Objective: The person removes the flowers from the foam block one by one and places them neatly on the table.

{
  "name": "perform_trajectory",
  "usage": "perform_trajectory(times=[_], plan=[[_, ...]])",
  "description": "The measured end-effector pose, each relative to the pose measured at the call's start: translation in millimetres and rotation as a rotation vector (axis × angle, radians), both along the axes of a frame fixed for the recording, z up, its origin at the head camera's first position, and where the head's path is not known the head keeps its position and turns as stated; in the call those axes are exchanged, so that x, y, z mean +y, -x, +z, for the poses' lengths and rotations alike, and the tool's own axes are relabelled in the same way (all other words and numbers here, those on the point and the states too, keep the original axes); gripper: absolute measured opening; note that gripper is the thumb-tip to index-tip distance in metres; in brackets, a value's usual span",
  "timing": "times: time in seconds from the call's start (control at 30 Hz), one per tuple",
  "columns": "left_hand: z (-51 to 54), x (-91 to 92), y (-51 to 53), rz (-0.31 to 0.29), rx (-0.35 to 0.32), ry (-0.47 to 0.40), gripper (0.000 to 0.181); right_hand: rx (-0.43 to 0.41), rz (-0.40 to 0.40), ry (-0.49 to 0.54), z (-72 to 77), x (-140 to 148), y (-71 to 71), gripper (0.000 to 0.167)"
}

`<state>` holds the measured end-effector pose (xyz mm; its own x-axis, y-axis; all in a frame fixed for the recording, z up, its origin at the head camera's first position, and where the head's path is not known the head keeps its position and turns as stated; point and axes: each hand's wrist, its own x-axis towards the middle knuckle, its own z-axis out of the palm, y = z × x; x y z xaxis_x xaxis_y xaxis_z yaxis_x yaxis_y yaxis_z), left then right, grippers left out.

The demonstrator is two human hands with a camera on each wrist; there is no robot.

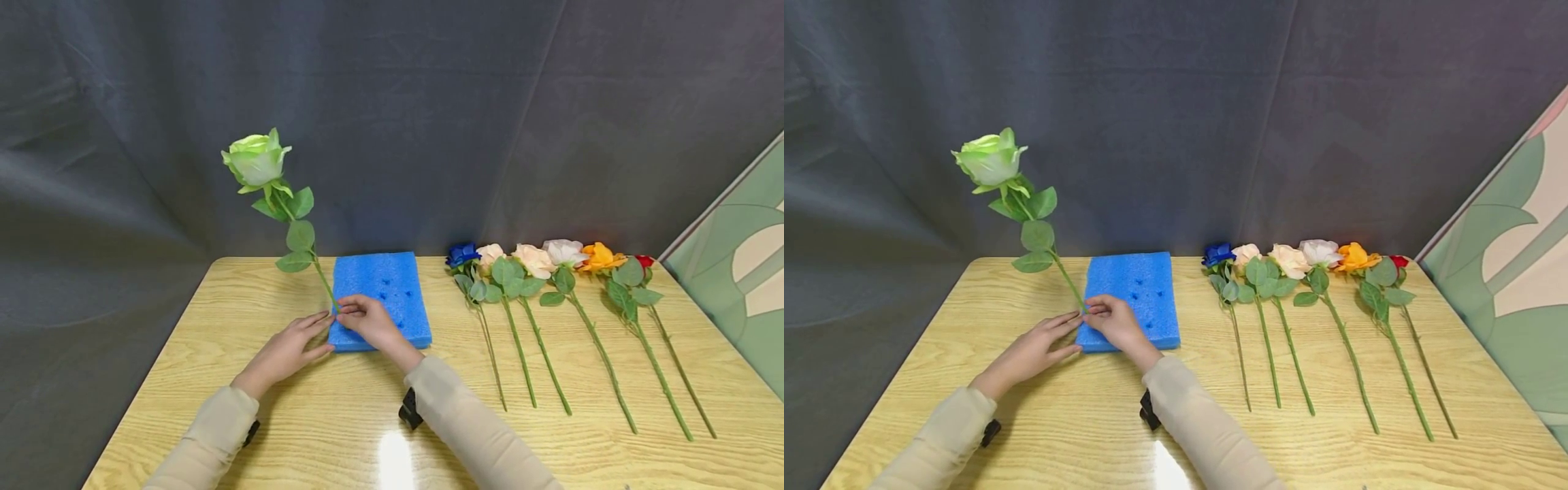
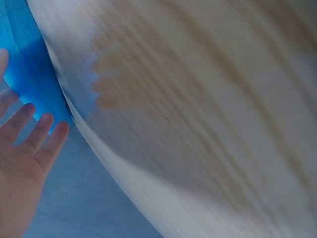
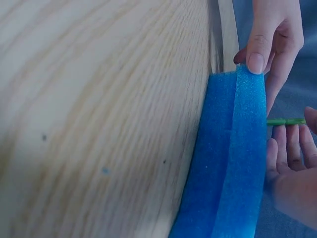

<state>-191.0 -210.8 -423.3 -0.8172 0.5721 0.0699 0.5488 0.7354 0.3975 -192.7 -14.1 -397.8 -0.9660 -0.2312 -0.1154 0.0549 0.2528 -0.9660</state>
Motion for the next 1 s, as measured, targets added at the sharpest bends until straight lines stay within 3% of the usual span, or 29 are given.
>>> perform_trajectory(times=[0.2, 0.4, 0.77, 1.0], plan=[[-0.7, 0.2, 0.2, 0.000, 0.003, 0.004, 0.057, 0.000, -0.029, 0.006, -1.5, -1.7, 0.8, 0.030], [-0.4, 0.9, 0.2, 0.007, 0.008, 0.002, 0.058, 0.066, -0.041, 0.005, -3.0, 1.0, 0.5, 0.026], [1.6, 1.7, -0.6, 0.018, -0.007, 0.017, 0.059, 0.041, -0.112, 0.015, 0.3, 6.4, 1.4, 0.039], [3.1, 2.5, -1.9, 0.014, -0.012, 0.019, 0.060, 0.117, -0.199, 0.028, 3.8, 6.2, 0.8, 0.027]])
